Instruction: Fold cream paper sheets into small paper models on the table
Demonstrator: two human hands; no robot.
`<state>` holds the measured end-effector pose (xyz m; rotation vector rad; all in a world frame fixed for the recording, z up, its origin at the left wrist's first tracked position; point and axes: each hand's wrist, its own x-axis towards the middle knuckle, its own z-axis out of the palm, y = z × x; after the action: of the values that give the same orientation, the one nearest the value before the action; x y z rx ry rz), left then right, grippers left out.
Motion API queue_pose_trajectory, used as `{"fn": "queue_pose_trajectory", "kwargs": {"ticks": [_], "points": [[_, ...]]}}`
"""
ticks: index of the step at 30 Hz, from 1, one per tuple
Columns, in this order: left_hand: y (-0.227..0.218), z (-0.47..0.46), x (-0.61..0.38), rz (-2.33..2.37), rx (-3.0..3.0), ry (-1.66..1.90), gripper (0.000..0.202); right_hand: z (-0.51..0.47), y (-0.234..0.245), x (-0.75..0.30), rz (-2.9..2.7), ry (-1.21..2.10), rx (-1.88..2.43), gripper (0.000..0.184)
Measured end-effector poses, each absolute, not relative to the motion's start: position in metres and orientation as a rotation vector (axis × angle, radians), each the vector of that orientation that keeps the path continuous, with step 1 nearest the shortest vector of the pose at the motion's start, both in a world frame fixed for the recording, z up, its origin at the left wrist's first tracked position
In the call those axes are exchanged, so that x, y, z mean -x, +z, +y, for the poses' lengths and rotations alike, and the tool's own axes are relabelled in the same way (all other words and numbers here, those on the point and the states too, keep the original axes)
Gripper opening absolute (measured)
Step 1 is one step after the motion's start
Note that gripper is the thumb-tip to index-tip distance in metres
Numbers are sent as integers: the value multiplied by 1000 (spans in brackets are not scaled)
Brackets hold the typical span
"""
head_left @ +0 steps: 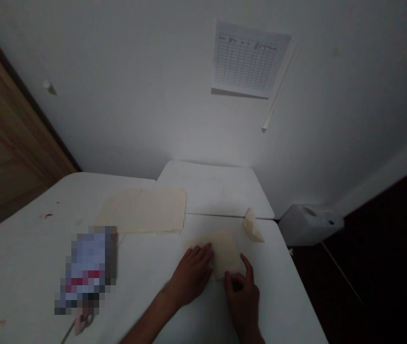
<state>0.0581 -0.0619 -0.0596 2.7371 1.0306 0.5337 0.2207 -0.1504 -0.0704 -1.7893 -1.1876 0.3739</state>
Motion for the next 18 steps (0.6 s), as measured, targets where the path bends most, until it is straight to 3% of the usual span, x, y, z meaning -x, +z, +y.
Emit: {"fn": "queue_pose_trajectory", "kwargs": {"ticks": [3, 5, 13, 18], "points": [[-58, -58, -58, 993, -2754, 523, 39, -155, -68, -224, -1383, 119, 1720, 26], [-58, -57, -58, 961, -2753, 509, 40, -153, -59, -227, -1580, 16, 1586, 16], [-50, -57, -47, 892, -2677, 519, 40, -119, -31, -237, -1990, 208, 1466, 22], [-37, -61, -21, 834, -2645, 435, 55, -120, -43, -244, -2032, 277, 1500, 17]]}}
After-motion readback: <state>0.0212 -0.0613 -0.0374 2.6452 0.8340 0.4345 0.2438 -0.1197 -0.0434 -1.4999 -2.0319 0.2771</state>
